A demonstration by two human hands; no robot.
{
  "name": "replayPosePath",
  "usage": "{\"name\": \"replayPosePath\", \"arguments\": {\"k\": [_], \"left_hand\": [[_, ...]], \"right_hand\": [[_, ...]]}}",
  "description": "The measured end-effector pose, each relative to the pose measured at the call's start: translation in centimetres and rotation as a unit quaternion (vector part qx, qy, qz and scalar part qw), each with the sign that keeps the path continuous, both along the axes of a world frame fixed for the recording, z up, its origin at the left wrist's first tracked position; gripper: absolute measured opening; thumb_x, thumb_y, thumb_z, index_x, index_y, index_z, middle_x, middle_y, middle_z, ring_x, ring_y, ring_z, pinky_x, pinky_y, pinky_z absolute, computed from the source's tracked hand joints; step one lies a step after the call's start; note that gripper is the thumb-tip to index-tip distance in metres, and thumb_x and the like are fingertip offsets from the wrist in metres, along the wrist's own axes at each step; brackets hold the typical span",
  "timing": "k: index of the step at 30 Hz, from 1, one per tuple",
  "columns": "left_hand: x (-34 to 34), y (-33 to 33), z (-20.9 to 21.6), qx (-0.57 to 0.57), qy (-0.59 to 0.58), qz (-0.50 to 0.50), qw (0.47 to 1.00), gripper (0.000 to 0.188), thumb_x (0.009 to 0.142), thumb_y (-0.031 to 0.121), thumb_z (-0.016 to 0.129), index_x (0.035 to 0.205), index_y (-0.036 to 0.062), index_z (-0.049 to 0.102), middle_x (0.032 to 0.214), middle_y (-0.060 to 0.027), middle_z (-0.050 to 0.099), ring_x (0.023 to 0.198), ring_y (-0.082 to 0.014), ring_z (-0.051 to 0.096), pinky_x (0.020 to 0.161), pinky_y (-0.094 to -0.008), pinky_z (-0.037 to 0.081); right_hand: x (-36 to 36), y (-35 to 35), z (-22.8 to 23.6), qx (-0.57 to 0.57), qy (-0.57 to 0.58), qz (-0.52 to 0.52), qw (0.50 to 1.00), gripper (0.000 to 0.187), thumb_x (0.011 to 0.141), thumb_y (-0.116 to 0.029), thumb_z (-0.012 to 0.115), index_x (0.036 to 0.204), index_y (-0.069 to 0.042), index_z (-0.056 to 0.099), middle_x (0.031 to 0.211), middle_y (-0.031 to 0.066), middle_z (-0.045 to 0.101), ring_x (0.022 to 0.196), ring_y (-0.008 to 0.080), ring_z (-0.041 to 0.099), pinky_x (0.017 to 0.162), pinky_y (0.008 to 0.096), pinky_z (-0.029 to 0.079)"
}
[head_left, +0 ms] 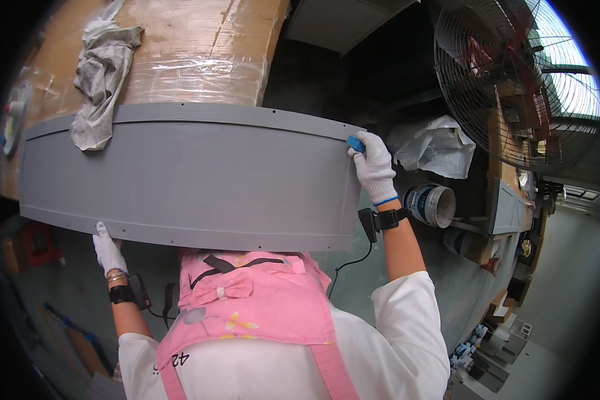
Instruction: The recorder is refurbishing a grey cabinet door by cleaning it with a cloth and applying some filler or adhesive to a joint.
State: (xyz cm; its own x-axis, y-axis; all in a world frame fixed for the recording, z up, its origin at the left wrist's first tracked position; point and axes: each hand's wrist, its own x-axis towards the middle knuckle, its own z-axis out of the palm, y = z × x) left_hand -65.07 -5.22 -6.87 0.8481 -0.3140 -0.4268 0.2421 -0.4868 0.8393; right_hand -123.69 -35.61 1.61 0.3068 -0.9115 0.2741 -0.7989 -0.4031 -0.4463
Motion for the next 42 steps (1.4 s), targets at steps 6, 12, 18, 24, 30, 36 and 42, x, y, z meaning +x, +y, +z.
{"name": "replayPosePath", "arguments": {"k": [6,12,18,24,30,36,42], "left_hand": [[-0.8,-0.1,0.7,0.003,-0.020,-0.010,1.000,0.070,0.099,0.051,0.051,0.150,0.0077,0.032,0.142,-0.0169,0.045,0.127,-0.0309,0.050,0.102,-0.0478,0.049],[-0.7,-0.3,0.6,-0.007,-0.004,0.007,1.000,0.067,0.100,0.049,0.052,0.149,0.0071,0.033,0.140,-0.0160,0.047,0.124,-0.0298,0.052,0.098,-0.0454,0.051],[-1.0,-0.5,1.2,0.010,-0.012,0.006,1.000,0.072,0.099,0.051,0.052,0.148,0.0023,0.032,0.139,-0.0183,0.047,0.122,-0.0313,0.055,0.097,-0.0429,0.055],[-0.4,0.5,2.3,0.009,0.017,-0.049,0.999,0.071,0.098,0.048,0.057,0.144,-0.0008,0.035,0.130,-0.0196,0.053,0.109,-0.0320,0.063,0.094,-0.0433,0.056],[3.7,4.0,3.8,0.018,0.111,-0.146,0.983,0.056,0.098,0.044,0.059,0.135,0.0041,0.046,0.110,-0.0130,0.062,0.090,-0.0194,0.064,0.080,-0.0358,0.058],[11.9,8.3,4.7,0.026,0.123,-0.190,0.974,0.045,0.101,0.042,0.053,0.125,0.0046,0.058,0.091,-0.0051,0.067,0.073,-0.0116,0.063,0.068,-0.0275,0.056],[21.2,9.1,8.6,0.032,0.091,-0.265,0.959,0.044,0.102,0.041,0.053,0.121,0.0026,0.060,0.086,-0.0048,0.067,0.066,-0.0106,0.062,0.062,-0.0267,0.055]], "right_hand": [[1.8,0.0,-0.5,-0.078,0.015,0.015,0.997,0.036,0.076,-0.001,0.069,0.110,-0.003,0.060,0.100,0.0149,0.065,0.094,0.0355,0.062,0.084,0.0443,0.051],[7.5,0.3,-1.7,-0.082,-0.031,0.058,0.994,0.035,0.076,-0.002,0.069,0.110,-0.003,0.059,0.093,0.0135,0.066,0.086,0.0355,0.063,0.079,0.0441,0.052],[10.2,0.2,0.3,-0.076,0.010,0.085,0.993,0.024,0.075,-0.004,0.070,0.094,-0.007,0.056,0.083,0.0111,0.063,0.079,0.0341,0.061,0.072,0.0449,0.050],[12.4,0.8,0.3,-0.067,0.020,0.067,0.995,0.022,0.075,-0.004,0.068,0.090,-0.008,0.054,0.082,0.0089,0.062,0.078,0.0329,0.060,0.070,0.0441,0.049],[21.7,1.7,0.3,-0.081,-0.039,0.076,0.993,0.019,0.074,-0.002,0.066,0.086,-0.009,0.054,0.078,0.0082,0.060,0.077,0.0322,0.060,0.070,0.0444,0.048],[32.8,2.8,0.0,-0.028,-0.017,0.090,0.995,0.019,0.074,0.000,0.065,0.086,-0.009,0.054,0.079,0.0083,0.060,0.079,0.0321,0.061,0.071,0.0437,0.049],[41.4,3.8,-0.2,-0.067,-0.013,0.083,0.994,0.019,0.074,0.000,0.065,0.088,-0.009,0.054,0.080,0.0092,0.061,0.079,0.0331,0.061,0.072,0.0439,0.049]]}}
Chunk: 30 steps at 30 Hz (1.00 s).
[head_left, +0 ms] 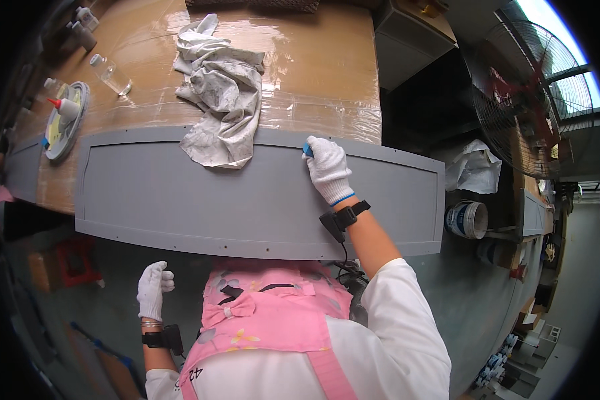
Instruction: The recorder is refurbishing a grey cabinet door by cleaning it with a cloth and applying some filler or adhesive to a joint.
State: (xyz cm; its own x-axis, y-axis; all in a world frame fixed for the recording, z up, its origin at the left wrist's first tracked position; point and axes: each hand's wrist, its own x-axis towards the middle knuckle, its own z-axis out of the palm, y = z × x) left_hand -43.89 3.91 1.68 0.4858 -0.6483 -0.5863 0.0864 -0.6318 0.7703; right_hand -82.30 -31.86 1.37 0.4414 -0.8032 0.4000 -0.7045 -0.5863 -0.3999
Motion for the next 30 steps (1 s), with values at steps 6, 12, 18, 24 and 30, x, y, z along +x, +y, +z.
{"name": "replayPosePath", "arguments": {"k": [6,12,18,24,30], "left_hand": [[5.1,-5.2,3.9,-0.086,0.077,-0.114,0.987,0.049,0.100,0.031,0.061,0.135,-0.0008,0.050,0.096,-0.0076,0.063,0.075,-0.0097,0.058,0.069,-0.0246,0.051],[0.2,-18.1,6.8,-0.029,-0.121,-0.308,0.943,0.076,0.089,0.031,0.070,0.153,0.0158,0.032,0.119,-0.0104,0.061,0.091,-0.0194,0.064,0.081,-0.0367,0.053],[-6.8,-29.5,6.6,-0.063,-0.451,-0.526,0.718,0.088,0.077,0.035,0.078,0.152,0.0315,0.033,0.156,-0.0136,0.031,0.120,-0.0334,0.057,0.092,-0.0463,0.051],[-7.9,-39.5,3.4,-0.080,-0.461,-0.588,0.659,0.033,0.084,0.026,0.070,0.114,0.0166,0.062,0.112,-0.0141,0.060,0.101,-0.0345,0.064,0.084,-0.0456,0.052],[-6.5,-48.9,2.8,-0.295,-0.333,-0.331,0.832,0.047,0.086,0.018,0.067,0.131,0.0054,0.056,0.124,-0.0203,0.062,0.112,-0.0366,0.061,0.097,-0.0385,0.047]], "right_hand": [[-1.3,0.7,0.2,-0.028,0.027,-0.066,0.997,0.019,0.075,0.000,0.065,0.088,-0.009,0.055,0.080,0.0097,0.062,0.079,0.0341,0.061,0.071,0.0457,0.049],[-0.8,0.8,0.6,-0.033,0.040,-0.091,0.995,0.021,0.074,0.000,0.066,0.089,-0.009,0.054,0.080,0.0096,0.062,0.078,0.0334,0.060,0.071,0.0451,0.048],[-1.4,0.7,0.1,-0.030,0.019,-0.084,0.996,0.021,0.075,-0.002,0.066,0.091,-0.008,0.054,0.080,0.0096,0.061,0.077,0.0337,0.060,0.071,0.0444,0.048],[-1.4,0.6,0.8,-0.031,-0.020,-0.070,0.997,0.028,0.073,0.000,0.066,0.098,-0.007,0.055,0.084,0.0085,0.062,0.077,0.0323,0.060,0.071,0.0433,0.048],[-1.6,0.4,0.0,-0.001,-0.032,-0.049,0.998,0.033,0.073,0.001,0.066,0.103,-0.006,0.053,0.087,0.0087,0.062,0.078,0.0319,0.060,0.071,0.0430,0.048]]}}
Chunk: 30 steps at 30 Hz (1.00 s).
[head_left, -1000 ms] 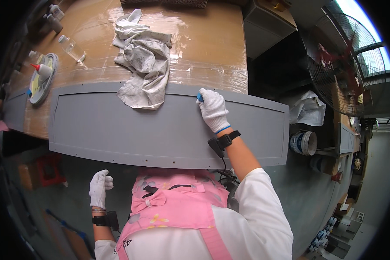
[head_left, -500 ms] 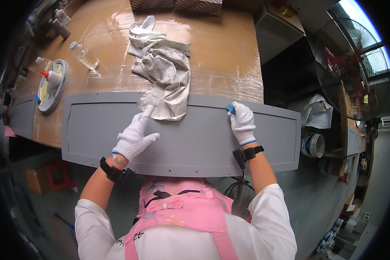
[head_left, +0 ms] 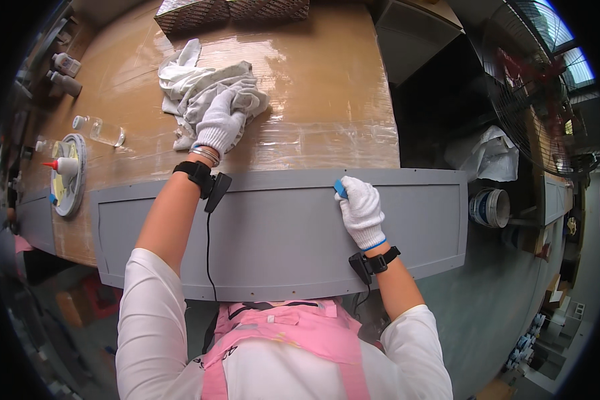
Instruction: The recorder is refurbishing a grey cabinet door by cleaning it with a cloth and applying some filler or adhesive to a joint.
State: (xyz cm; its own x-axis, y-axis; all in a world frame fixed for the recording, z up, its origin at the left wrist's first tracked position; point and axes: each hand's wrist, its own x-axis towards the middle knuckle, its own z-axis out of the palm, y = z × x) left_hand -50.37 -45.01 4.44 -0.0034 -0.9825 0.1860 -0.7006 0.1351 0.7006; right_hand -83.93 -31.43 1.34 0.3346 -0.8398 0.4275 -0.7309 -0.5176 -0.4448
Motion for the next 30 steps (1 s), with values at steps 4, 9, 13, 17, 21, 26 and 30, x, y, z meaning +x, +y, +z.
{"name": "replayPosePath", "arguments": {"k": [4,9,13,17,21,26,30], "left_hand": [[-1.2,0.1,2.0,-0.062,0.008,-0.022,0.998,0.073,0.089,0.014,0.066,0.152,0.0042,0.030,0.151,-0.0207,0.040,0.140,-0.0324,0.039,0.113,-0.0353,0.036],[3.0,7.6,2.9,-0.050,0.007,-0.044,0.998,0.082,0.090,0.006,0.067,0.157,0.0143,0.022,0.147,-0.0201,0.045,0.133,-0.0252,0.048,0.104,-0.0371,0.047],[12.1,15.4,2.5,-0.006,0.072,0.078,0.994,0.079,0.091,0.011,0.067,0.156,0.0098,0.022,0.154,-0.0165,0.037,0.137,-0.0286,0.044,0.110,-0.0414,0.041],[22.2,23.4,3.0,0.018,-0.093,0.225,0.970,0.077,0.093,0.010,0.063,0.157,0.0178,0.022,0.152,-0.0169,0.039,0.139,-0.0296,0.042,0.113,-0.0408,0.036],[31.9,32.3,1.5,0.086,-0.107,0.354,0.925,0.074,0.094,0.012,0.062,0.157,0.0145,0.023,0.152,-0.0180,0.039,0.138,-0.0297,0.043,0.113,-0.0410,0.035],[40.4,41.3,-2.4,0.119,-0.072,0.403,0.905,0.067,0.096,0.017,0.062,0.154,0.0116,0.029,0.150,-0.0177,0.040,0.134,-0.0313,0.045,0.112,-0.0420,0.037],[42.2,44.4,-3.8,0.198,-0.023,0.408,0.891,0.061,0.096,0.022,0.064,0.150,0.0096,0.038,0.140,-0.0156,0.049,0.119,-0.0271,0.054,0.103,-0.0386,0.044]], "right_hand": [[-0.1,0.1,-0.6,-0.008,0.000,0.010,1.000,0.035,0.073,0.000,0.067,0.104,-0.005,0.053,0.089,0.0098,0.062,0.079,0.0322,0.060,0.071,0.0430,0.049],[2.8,0.4,-0.4,-0.004,-0.009,0.032,0.999,0.039,0.073,-0.001,0.068,0.109,-0.005,0.053,0.092,0.0118,0.062,0.080,0.0331,0.060,0.071,0.0438,0.049],[8.1,0.0,-0.8,0.044,0.010,0.054,0.997,0.036,0.072,0.000,0.067,0.105,-0.005,0.054,0.086,0.0110,0.061,0.076,0.0334,0.060,0.068,0.0436,0.049],[13.9,0.1,0.0,0.063,-0.008,0.069,0.996,0.026,0.071,0.000,0.065,0.093,-0.006,0.053,0.079,0.0102,0.059,0.073,0.0337,0.060,0.065,0.0426,0.048],[21.5,0.7,1.7,0.082,-0.017,0.072,0.994,0.017,0.073,0.000,0.064,0.083,-0.006,0.052,0.077,0.0112,0.060,0.074,0.0348,0.060,0.067,0.0433,0.048],[29.9,1.7,0.2,-0.008,-0.015,0.112,0.994,0.039,0.070,0.003,0.068,0.105,-0.006,0.053,0.083,0.0096,0.062,0.076,0.0333,0.061,0.069,0.0430,0.048],[30.1,2.3,0.1,-0.001,0.043,0.108,0.993,0.050,0.070,0.005,0.070,0.115,-0.006,0.051,0.091,0.0112,0.065,0.079,0.0330,0.064,0.071,0.0425,0.051]]}}
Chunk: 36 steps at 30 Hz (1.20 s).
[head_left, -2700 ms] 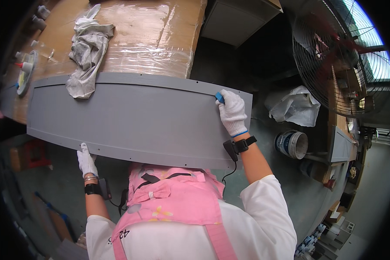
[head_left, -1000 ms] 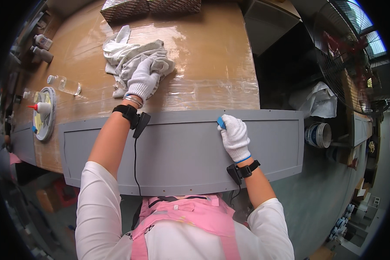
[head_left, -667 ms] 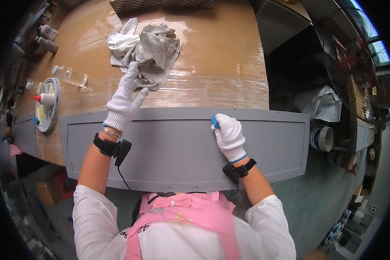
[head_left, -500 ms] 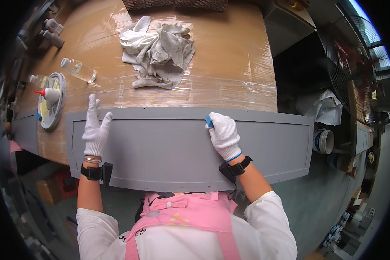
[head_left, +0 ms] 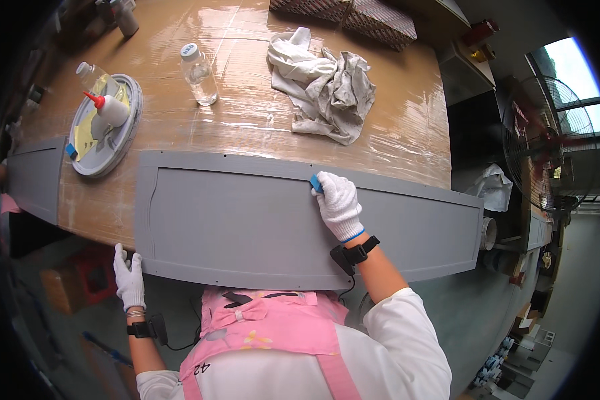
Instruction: The recorder is refurbishing a grey cabinet door by cleaning it with a cloth and applying some filler or adhesive to a joint.
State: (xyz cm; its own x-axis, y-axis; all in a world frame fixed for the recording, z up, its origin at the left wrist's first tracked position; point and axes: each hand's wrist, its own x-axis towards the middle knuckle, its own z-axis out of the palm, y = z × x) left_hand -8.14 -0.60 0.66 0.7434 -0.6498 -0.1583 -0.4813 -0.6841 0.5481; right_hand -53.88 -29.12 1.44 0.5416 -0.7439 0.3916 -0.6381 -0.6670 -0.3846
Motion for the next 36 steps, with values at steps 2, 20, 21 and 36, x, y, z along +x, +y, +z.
{"name": "replayPosePath", "arguments": {"k": [2,20,21,36], "left_hand": [[1.0,1.3,-1.4,-0.016,0.047,0.016,0.999,0.056,0.096,0.022,0.065,0.146,0.0083,0.044,0.129,-0.0125,0.056,0.109,-0.0217,0.057,0.097,-0.0358,0.047],[2.4,1.2,-3.4,-0.151,0.274,-0.053,0.948,0.050,0.099,0.010,0.058,0.145,-0.0014,0.041,0.149,-0.0146,0.045,0.133,-0.0220,0.047,0.111,-0.0344,0.037],[2.5,1.1,-3.1,-0.148,0.276,-0.059,0.948,0.051,0.099,0.010,0.058,0.145,-0.0015,0.041,0.150,-0.0146,0.045,0.133,-0.0218,0.047,0.112,-0.0343,0.037],[2.9,1.5,-3.8,-0.209,0.364,-0.045,0.906,0.050,0.098,0.012,0.061,0.144,0.0008,0.044,0.144,-0.0102,0.051,0.115,-0.0153,0.058,0.098,-0.0296,0.049]], "right_hand": [[-0.5,0.2,0.3,-0.048,0.002,-0.020,0.999,0.044,0.070,0.003,0.069,0.110,-0.006,0.051,0.086,0.0103,0.063,0.077,0.0324,0.063,0.069,0.0423,0.050],[12.0,2.0,1.0,-0.068,-0.002,0.013,0.998,0.043,0.068,0.004,0.068,0.105,-0.006,0.052,0.080,0.0069,0.060,0.073,0.0298,0.062,0.064,0.0403,0.050],[12.0,2.0,1.0,-0.044,-0.006,0.014,0.999,0.043,0.067,0.005,0.068,0.105,-0.006,0.052,0.080,0.0070,0.061,0.072,0.0301,0.062,0.064,0.0401,0.050],[23.2,2.6,0.3,-0.104,0.002,0.073,0.992,0.044,0.068,0.002,0.069,0.109,-0.006,0.054,0.081,0.0064,0.062,0.076,0.0300,0.063,0.067,0.0422,0.049]]}}
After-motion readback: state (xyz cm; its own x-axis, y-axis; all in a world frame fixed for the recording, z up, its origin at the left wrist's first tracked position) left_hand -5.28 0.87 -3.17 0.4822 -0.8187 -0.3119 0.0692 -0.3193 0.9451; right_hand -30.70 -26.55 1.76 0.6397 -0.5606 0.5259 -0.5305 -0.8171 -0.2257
